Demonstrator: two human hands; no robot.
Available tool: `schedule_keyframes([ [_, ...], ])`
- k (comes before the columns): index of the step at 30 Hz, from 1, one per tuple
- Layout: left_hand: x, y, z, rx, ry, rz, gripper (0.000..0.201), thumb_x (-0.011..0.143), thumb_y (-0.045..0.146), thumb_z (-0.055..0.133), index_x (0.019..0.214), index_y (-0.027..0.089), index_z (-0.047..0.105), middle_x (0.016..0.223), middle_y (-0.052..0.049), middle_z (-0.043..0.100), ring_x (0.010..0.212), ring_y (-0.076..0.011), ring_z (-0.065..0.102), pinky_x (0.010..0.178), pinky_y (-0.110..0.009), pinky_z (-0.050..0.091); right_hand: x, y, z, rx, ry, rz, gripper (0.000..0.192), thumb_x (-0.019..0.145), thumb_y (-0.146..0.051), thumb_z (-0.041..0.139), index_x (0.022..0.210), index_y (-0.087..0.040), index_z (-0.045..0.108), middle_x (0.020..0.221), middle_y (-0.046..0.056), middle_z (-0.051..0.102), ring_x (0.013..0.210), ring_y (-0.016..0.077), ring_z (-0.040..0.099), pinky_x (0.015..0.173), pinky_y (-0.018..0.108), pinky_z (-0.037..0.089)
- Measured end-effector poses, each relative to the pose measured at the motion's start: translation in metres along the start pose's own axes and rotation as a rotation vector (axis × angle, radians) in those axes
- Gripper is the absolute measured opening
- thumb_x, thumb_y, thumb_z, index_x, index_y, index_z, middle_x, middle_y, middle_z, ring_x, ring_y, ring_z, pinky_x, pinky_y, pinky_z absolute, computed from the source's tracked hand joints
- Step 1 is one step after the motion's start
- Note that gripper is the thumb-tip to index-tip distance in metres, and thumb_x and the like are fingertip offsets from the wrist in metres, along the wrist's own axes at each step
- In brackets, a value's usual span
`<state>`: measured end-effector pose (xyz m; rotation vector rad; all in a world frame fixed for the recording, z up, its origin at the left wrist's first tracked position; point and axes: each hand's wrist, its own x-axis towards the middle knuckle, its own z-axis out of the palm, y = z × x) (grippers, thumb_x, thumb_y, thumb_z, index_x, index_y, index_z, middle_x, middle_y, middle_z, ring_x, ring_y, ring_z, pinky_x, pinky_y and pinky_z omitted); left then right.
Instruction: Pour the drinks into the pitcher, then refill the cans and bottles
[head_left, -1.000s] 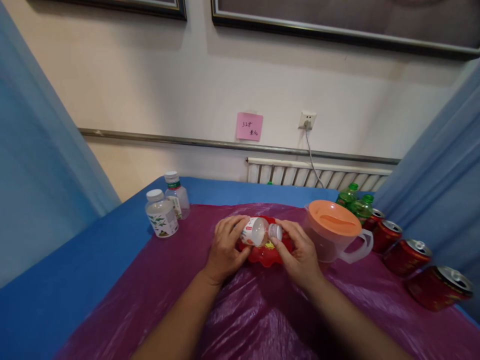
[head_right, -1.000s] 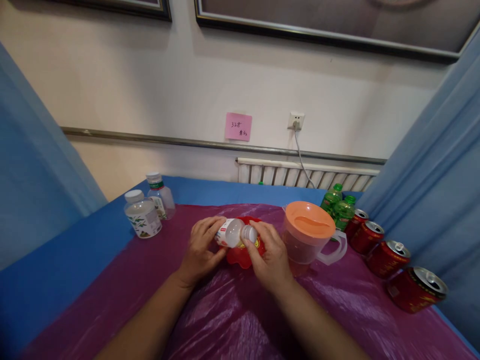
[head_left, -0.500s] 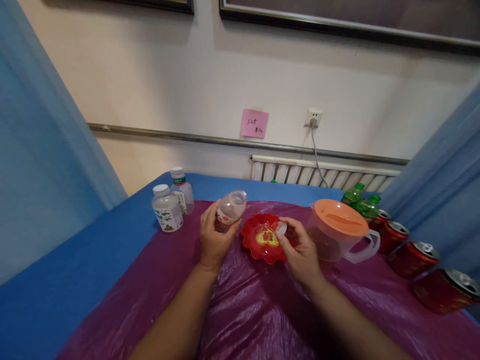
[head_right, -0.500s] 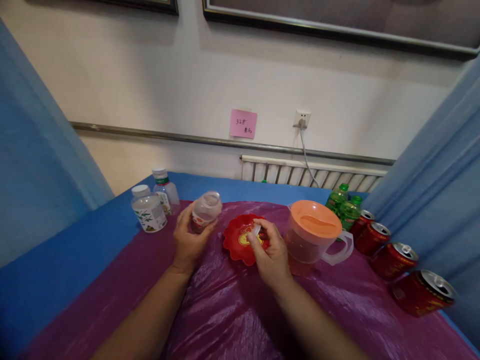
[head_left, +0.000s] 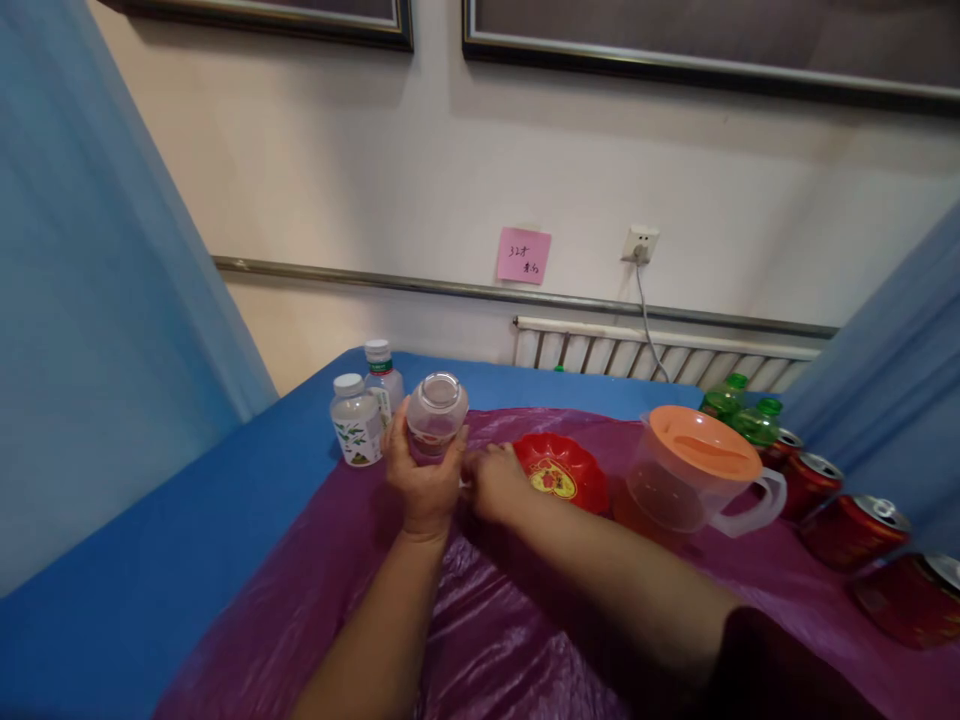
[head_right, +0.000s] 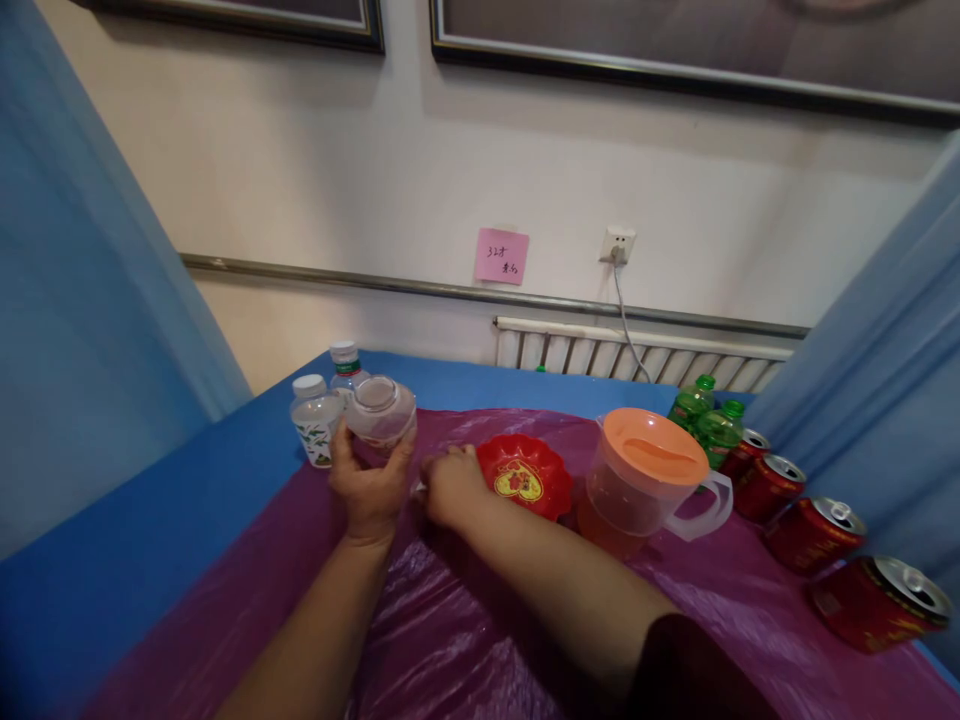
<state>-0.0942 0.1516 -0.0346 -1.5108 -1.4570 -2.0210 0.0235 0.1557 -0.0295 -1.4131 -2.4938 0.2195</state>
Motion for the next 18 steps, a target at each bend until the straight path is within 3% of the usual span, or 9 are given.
schedule_keyframes([
  [5, 0.001, -0.009, 0.001, -0.052, 0.009, -0.079, 0.073, 0.078, 0.042, 0.082, 0.141, 0.019, 0.052, 0.134, -0.016, 0.063, 0.128, -0.0305, 0.060, 0.111, -0.051, 0.047, 0.030, -0.010, 0.018, -0.126, -0.114, -0.004, 0.037, 0.098, -0.039, 0.064, 0.128, -0.017, 0.062, 0.129, 0.010, 0.063, 0.109, 0.0240, 0.065, 0.093, 0.047, 0.056],
  [10, 0.002, -0.012, 0.004, -0.080, -0.019, -0.145, 0.070, 0.078, 0.043, 0.081, 0.137, 0.017, 0.055, 0.131, -0.016, 0.066, 0.125, -0.0291, 0.062, 0.109, -0.047, 0.048, 0.033, -0.013, 0.018, -0.166, -0.106, 0.010, 0.038, 0.098, -0.038, 0.064, 0.129, -0.018, 0.061, 0.130, 0.010, 0.063, 0.112, 0.0249, 0.065, 0.094, 0.048, 0.055],
  [15, 0.002, -0.012, 0.007, -0.111, -0.033, -0.216, 0.065, 0.074, 0.042, 0.084, 0.130, 0.018, 0.060, 0.124, -0.011, 0.069, 0.122, -0.0281, 0.064, 0.108, -0.043, 0.049, -0.026, -0.021, 0.002, -0.125, -0.098, -0.079, 0.027, 0.098, -0.022, 0.054, 0.118, -0.010, 0.068, 0.117, 0.015, 0.070, 0.112, 0.0301, 0.064, 0.101, 0.051, 0.048],
  [18, 0.001, -0.013, 0.010, -0.150, -0.058, -0.226, 0.064, 0.070, 0.041, 0.085, 0.125, 0.018, 0.063, 0.120, -0.010, 0.070, 0.121, -0.0283, 0.064, 0.107, -0.042, 0.049, -0.082, -0.032, 0.006, -0.065, -0.159, -0.186, 0.026, 0.099, -0.033, 0.054, 0.106, -0.016, 0.073, 0.107, 0.010, 0.074, 0.101, 0.0271, 0.068, 0.095, 0.046, 0.053],
])
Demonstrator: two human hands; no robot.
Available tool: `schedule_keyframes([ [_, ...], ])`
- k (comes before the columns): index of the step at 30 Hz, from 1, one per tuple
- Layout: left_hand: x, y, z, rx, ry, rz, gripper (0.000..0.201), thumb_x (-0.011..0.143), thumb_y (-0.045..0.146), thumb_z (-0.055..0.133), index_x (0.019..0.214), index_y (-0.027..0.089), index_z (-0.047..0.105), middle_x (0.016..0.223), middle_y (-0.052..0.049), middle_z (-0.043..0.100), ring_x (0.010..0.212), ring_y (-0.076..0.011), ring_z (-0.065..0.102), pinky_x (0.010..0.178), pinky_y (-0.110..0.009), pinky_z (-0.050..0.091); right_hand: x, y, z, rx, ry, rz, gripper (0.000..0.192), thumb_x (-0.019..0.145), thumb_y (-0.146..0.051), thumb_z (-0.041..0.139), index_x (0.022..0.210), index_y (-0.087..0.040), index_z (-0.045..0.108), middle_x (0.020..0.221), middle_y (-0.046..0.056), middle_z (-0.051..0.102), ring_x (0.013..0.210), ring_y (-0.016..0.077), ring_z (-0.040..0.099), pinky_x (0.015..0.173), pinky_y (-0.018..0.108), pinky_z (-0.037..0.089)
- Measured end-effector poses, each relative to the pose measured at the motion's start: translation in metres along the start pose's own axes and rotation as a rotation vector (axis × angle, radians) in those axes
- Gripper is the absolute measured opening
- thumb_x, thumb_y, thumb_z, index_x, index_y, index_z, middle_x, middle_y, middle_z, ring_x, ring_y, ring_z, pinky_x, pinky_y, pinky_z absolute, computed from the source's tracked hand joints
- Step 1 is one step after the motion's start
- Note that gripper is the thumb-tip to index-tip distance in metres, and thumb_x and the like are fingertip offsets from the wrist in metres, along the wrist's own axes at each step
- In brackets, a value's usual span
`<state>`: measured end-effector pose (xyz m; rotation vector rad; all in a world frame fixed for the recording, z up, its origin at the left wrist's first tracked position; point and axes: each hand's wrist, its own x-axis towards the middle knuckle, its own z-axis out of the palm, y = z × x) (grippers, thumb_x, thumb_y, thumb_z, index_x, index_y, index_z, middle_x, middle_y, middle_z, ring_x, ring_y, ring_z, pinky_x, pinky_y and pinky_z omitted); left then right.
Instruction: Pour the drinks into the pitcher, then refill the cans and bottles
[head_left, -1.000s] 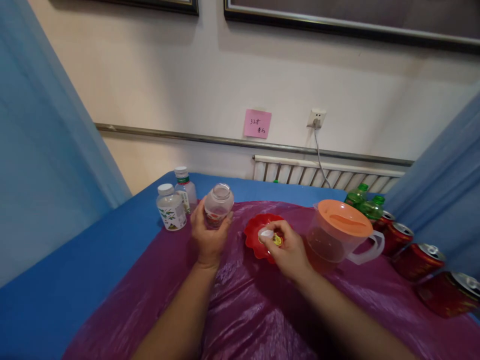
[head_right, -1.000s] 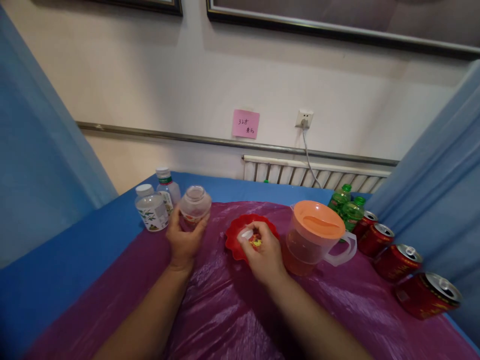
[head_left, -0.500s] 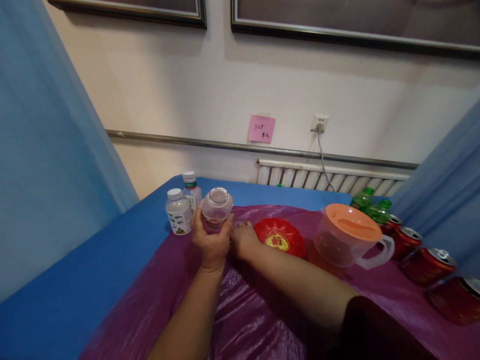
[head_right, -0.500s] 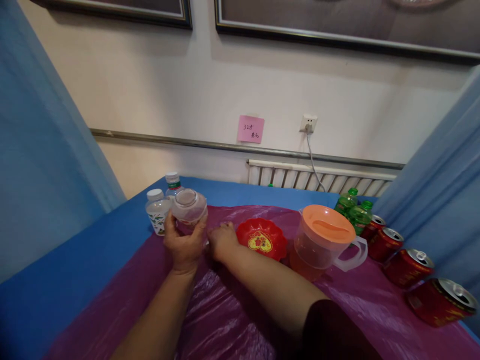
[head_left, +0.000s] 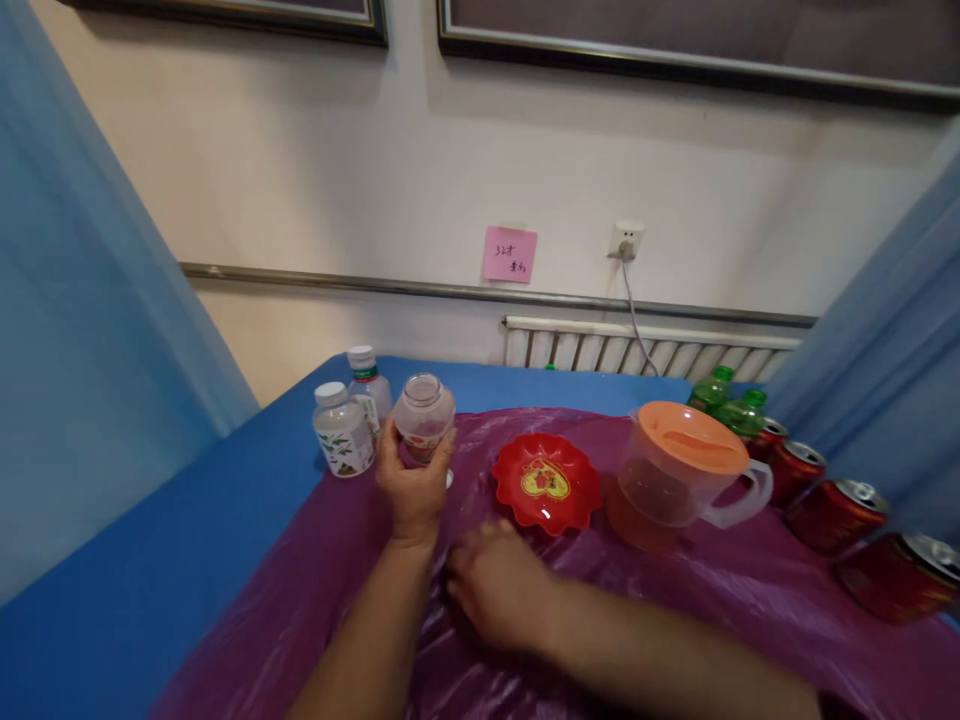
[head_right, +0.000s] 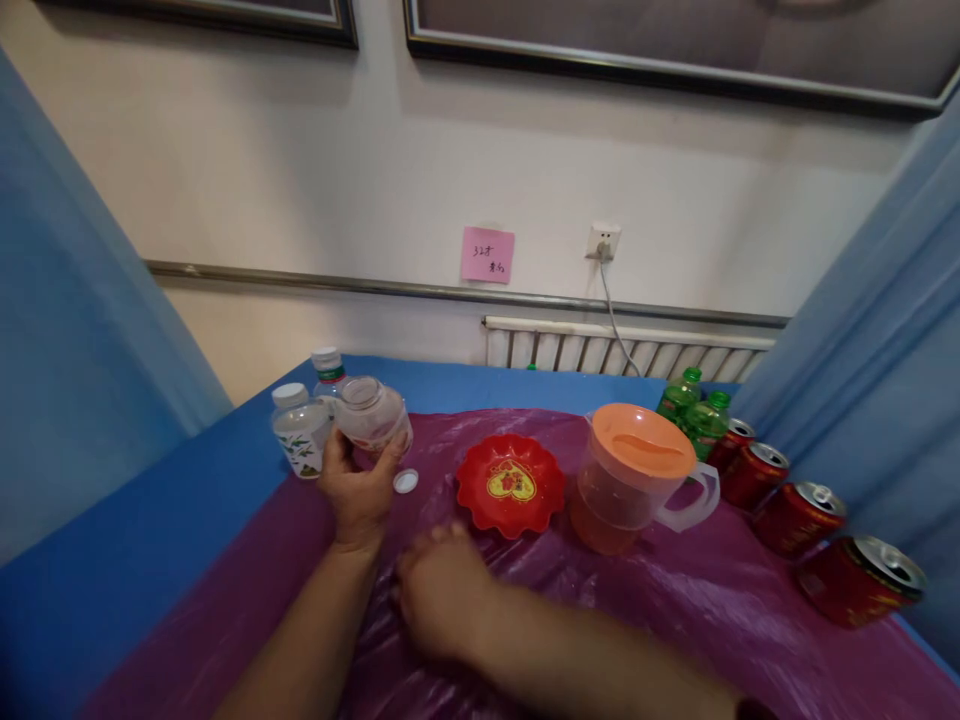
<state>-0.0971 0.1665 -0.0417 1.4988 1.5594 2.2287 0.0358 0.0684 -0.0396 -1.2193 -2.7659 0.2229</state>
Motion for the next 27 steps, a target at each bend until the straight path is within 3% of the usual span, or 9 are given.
schedule_keyframes([
  [3, -0.001, 0.001, 0.006, -0.021, -0.037, -0.007, 0.061, 0.068, 0.041, 0.086, 0.121, 0.017, 0.065, 0.115, -0.009, 0.070, 0.117, -0.0281, 0.065, 0.104, -0.041, 0.050, -0.037, -0.016, 0.024, 0.095, 0.006, -0.176, 0.044, 0.095, -0.056, 0.059, 0.120, -0.021, 0.068, 0.121, 0.008, 0.071, 0.110, 0.0283, 0.065, 0.095, 0.047, 0.054],
  [7, 0.005, 0.015, 0.011, -0.043, -0.072, -0.037, 0.052, 0.069, 0.041, 0.084, 0.111, 0.016, 0.066, 0.105, -0.006, 0.070, 0.103, -0.0240, 0.067, 0.095, -0.038, 0.054, -0.049, -0.017, 0.042, 0.077, 0.065, -0.300, 0.059, 0.092, -0.066, 0.058, 0.125, -0.019, 0.064, 0.133, 0.013, 0.064, 0.121, 0.0320, 0.058, 0.094, 0.051, 0.054],
  [12, 0.024, 0.048, 0.011, -0.090, -0.089, -0.052, 0.047, 0.068, 0.040, 0.083, 0.104, 0.016, 0.066, 0.095, -0.003, 0.069, 0.085, -0.0174, 0.065, 0.083, -0.031, 0.053, -0.048, -0.016, 0.035, 0.055, 0.111, -0.283, 0.058, 0.094, -0.068, 0.053, 0.121, -0.018, 0.066, 0.126, 0.014, 0.066, 0.118, 0.0315, 0.059, 0.093, 0.053, 0.055],
  [16, 0.039, 0.069, 0.012, -0.102, -0.093, -0.062, 0.044, 0.067, 0.039, 0.082, 0.101, 0.016, 0.067, 0.094, -0.001, 0.070, 0.080, -0.0150, 0.063, 0.079, -0.028, 0.052, -0.051, -0.021, 0.033, 0.063, 0.135, -0.262, 0.061, 0.094, -0.068, 0.051, 0.123, -0.017, 0.065, 0.128, 0.014, 0.066, 0.119, 0.0320, 0.059, 0.095, 0.057, 0.054],
  [19, 0.043, 0.078, 0.015, -0.089, -0.171, -0.067, 0.047, 0.066, 0.040, 0.083, 0.104, 0.016, 0.069, 0.097, -0.002, 0.071, 0.081, -0.0153, 0.064, 0.079, -0.028, 0.052, -0.050, -0.025, 0.031, 0.074, 0.111, -0.224, 0.060, 0.095, -0.068, 0.049, 0.120, -0.017, 0.067, 0.127, 0.015, 0.066, 0.118, 0.0326, 0.060, 0.095, 0.059, 0.053],
  [23, 0.031, 0.088, 0.026, -0.165, -0.319, -0.124, 0.051, 0.065, 0.041, 0.084, 0.107, 0.016, 0.069, 0.102, -0.005, 0.073, 0.087, -0.0184, 0.067, 0.083, -0.031, 0.053, -0.048, -0.026, 0.029, 0.126, 0.101, -0.208, 0.065, 0.093, -0.068, 0.051, 0.125, -0.013, 0.064, 0.125, 0.017, 0.067, 0.117, 0.0330, 0.060, 0.097, 0.059, 0.052],
  [27, -0.004, 0.088, 0.047, -0.294, -0.410, -0.273, 0.057, 0.064, 0.044, 0.084, 0.110, 0.014, 0.067, 0.108, -0.009, 0.074, 0.095, -0.0225, 0.069, 0.089, -0.036, 0.054, -0.061, -0.017, 0.027, 0.163, 0.165, -0.235, 0.065, 0.093, -0.063, 0.057, 0.130, -0.010, 0.059, 0.132, 0.018, 0.063, 0.123, 0.0321, 0.056, 0.101, 0.053, 0.050],
])
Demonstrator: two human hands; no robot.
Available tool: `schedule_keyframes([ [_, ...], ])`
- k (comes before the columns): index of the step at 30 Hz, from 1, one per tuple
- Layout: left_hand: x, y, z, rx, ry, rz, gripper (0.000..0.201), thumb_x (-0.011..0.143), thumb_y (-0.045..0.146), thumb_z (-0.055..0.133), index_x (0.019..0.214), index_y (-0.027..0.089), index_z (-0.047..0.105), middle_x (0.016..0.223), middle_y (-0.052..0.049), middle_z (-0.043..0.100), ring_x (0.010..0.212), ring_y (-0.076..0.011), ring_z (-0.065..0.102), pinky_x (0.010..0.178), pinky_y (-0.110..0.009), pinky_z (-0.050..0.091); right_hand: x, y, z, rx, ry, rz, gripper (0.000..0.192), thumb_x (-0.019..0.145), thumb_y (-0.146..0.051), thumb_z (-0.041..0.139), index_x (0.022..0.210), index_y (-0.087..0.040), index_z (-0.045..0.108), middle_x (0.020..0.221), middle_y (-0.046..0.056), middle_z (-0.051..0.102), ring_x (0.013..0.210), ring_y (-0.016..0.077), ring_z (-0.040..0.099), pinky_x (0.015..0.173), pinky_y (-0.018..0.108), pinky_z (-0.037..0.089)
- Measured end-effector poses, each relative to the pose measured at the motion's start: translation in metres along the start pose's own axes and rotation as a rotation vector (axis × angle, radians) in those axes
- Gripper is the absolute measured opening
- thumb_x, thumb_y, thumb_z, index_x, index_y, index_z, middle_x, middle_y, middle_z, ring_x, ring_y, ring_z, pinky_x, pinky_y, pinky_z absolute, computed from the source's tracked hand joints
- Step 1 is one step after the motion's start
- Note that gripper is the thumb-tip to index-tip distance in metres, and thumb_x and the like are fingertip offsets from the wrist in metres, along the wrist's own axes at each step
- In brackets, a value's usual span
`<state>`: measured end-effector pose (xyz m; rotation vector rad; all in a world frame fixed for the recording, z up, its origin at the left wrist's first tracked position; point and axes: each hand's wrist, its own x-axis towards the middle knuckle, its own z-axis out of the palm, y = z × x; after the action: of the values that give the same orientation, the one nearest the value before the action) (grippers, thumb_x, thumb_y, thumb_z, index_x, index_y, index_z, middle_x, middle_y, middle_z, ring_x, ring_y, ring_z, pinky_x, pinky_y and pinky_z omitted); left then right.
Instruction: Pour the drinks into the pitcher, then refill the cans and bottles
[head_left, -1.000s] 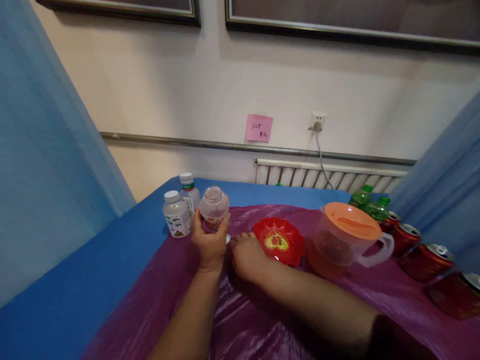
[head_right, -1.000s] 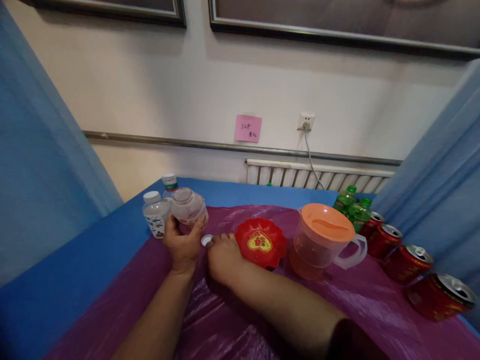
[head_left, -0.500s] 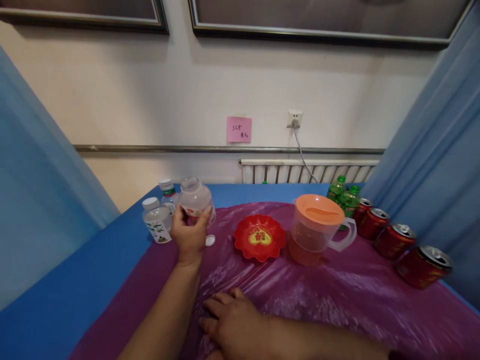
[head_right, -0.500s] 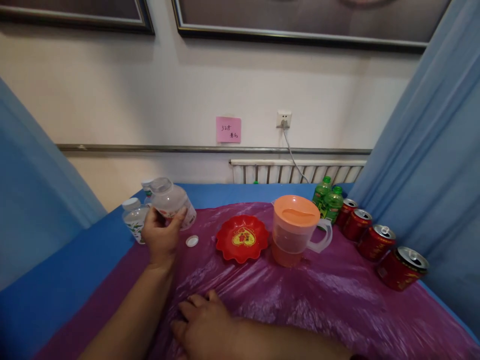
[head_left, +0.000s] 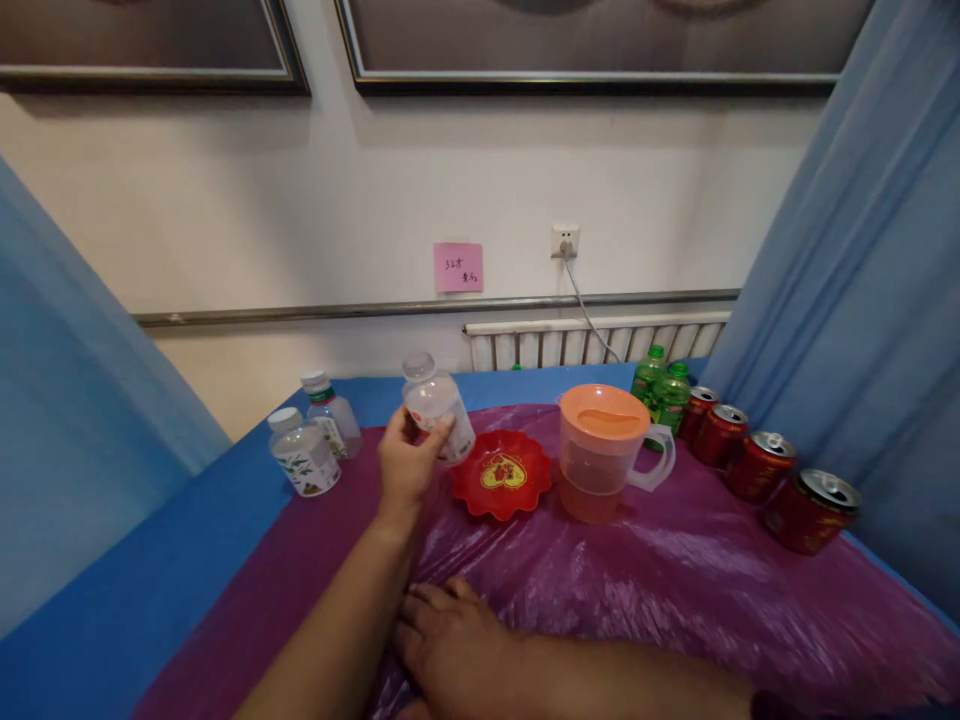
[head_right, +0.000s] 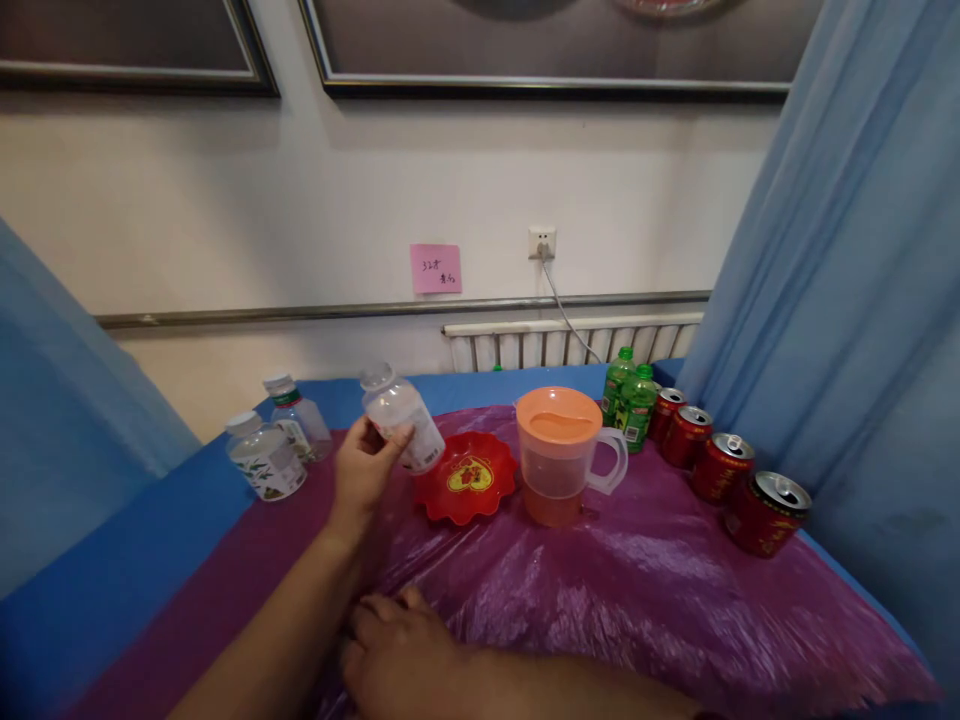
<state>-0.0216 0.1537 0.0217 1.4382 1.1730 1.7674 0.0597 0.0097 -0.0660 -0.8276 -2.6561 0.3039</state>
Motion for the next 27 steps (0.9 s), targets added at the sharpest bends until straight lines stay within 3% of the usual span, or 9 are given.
schedule_keyframes([
  [3, -0.016, -0.022, 0.017, -0.027, -0.070, -0.081, 0.060, 0.063, 0.045, 0.085, 0.110, 0.014, 0.066, 0.110, -0.012, 0.074, 0.098, -0.0258, 0.070, 0.091, -0.040, 0.055, -0.031, 0.009, -0.015, 0.064, 0.067, -0.005, 0.054, 0.091, -0.060, 0.063, 0.123, -0.016, 0.064, 0.130, 0.014, 0.064, 0.121, 0.0301, 0.058, 0.101, 0.047, 0.051],
  [5, -0.023, -0.035, 0.022, -0.003, -0.113, -0.100, 0.061, 0.064, 0.045, 0.085, 0.113, 0.014, 0.066, 0.113, -0.013, 0.074, 0.102, -0.0276, 0.070, 0.093, -0.042, 0.054, -0.060, 0.018, -0.031, 0.138, 0.218, 0.058, 0.047, 0.091, -0.053, 0.066, 0.125, -0.021, 0.062, 0.134, 0.011, 0.063, 0.121, 0.0276, 0.059, 0.101, 0.043, 0.051],
  [9, -0.029, -0.057, 0.020, 0.117, -0.148, -0.076, 0.067, 0.067, 0.046, 0.083, 0.125, 0.017, 0.064, 0.127, -0.015, 0.070, 0.115, -0.0316, 0.066, 0.102, -0.048, 0.050, -0.125, 0.048, -0.064, 0.136, 0.811, 0.398, 0.030, 0.098, -0.022, 0.054, 0.128, -0.025, 0.058, 0.125, 0.010, 0.064, 0.118, 0.0218, 0.060, 0.101, 0.038, 0.049],
  [11, -0.030, -0.064, 0.017, 0.230, -0.160, -0.035, 0.068, 0.066, 0.047, 0.083, 0.125, 0.017, 0.065, 0.129, -0.016, 0.069, 0.120, -0.0342, 0.063, 0.106, -0.052, 0.047, -0.152, 0.072, -0.077, 0.056, 1.107, 0.588, 0.027, 0.096, -0.025, 0.059, 0.123, -0.024, 0.060, 0.118, 0.009, 0.063, 0.113, 0.0232, 0.060, 0.098, 0.041, 0.049],
  [13, -0.030, -0.068, 0.014, 0.339, -0.174, 0.030, 0.065, 0.065, 0.047, 0.084, 0.121, 0.019, 0.068, 0.127, -0.014, 0.070, 0.121, -0.0358, 0.062, 0.107, -0.053, 0.046, -0.169, 0.097, -0.087, 0.034, 1.305, 0.760, 0.035, 0.091, -0.035, 0.065, 0.124, -0.022, 0.059, 0.121, 0.010, 0.061, 0.108, 0.0246, 0.060, 0.095, 0.044, 0.049],
  [15, -0.031, -0.070, 0.012, 0.413, -0.201, 0.106, 0.062, 0.065, 0.047, 0.084, 0.119, 0.021, 0.070, 0.122, -0.012, 0.072, 0.118, -0.0357, 0.062, 0.105, -0.053, 0.047, -0.177, 0.119, -0.094, 0.134, 1.377, 0.875, 0.046, 0.088, -0.044, 0.069, 0.126, -0.021, 0.058, 0.123, 0.011, 0.062, 0.104, 0.0241, 0.062, 0.092, 0.043, 0.050],
  [20, -0.035, -0.075, 0.007, 0.493, -0.245, 0.211, 0.058, 0.070, 0.049, 0.082, 0.120, 0.022, 0.069, 0.118, -0.011, 0.073, 0.111, -0.0344, 0.065, 0.100, -0.053, 0.050, -0.174, 0.151, -0.109, 0.326, 1.347, 0.984, 0.047, 0.085, -0.058, 0.067, 0.110, -0.019, 0.065, 0.104, 0.007, 0.069, 0.092, 0.0223, 0.063, 0.086, 0.037, 0.050],
  [24, -0.039, -0.082, 0.004, 0.543, -0.255, 0.237, 0.055, 0.073, 0.047, 0.080, 0.121, 0.022, 0.068, 0.118, -0.011, 0.073, 0.110, -0.0339, 0.065, 0.099, -0.053, 0.049, -0.166, 0.163, -0.112, 0.482, 1.317, 0.934, 0.047, 0.082, -0.064, 0.068, 0.088, -0.018, 0.070, 0.083, 0.003, 0.068, 0.080, 0.0205, 0.060, 0.075, 0.032, 0.048],
  [27, -0.040, -0.084, 0.005, 0.553, -0.259, 0.242, 0.055, 0.075, 0.045, 0.079, 0.123, 0.022, 0.066, 0.119, -0.011, 0.072, 0.111, -0.0335, 0.064, 0.100, -0.052, 0.048, -0.158, 0.171, -0.108, 0.641, 1.361, 0.874, 0.048, 0.079, -0.065, 0.070, 0.075, -0.018, 0.064, 0.067, -0.001, 0.059, 0.062, 0.0148, 0.052, 0.060, 0.028, 0.044],
])
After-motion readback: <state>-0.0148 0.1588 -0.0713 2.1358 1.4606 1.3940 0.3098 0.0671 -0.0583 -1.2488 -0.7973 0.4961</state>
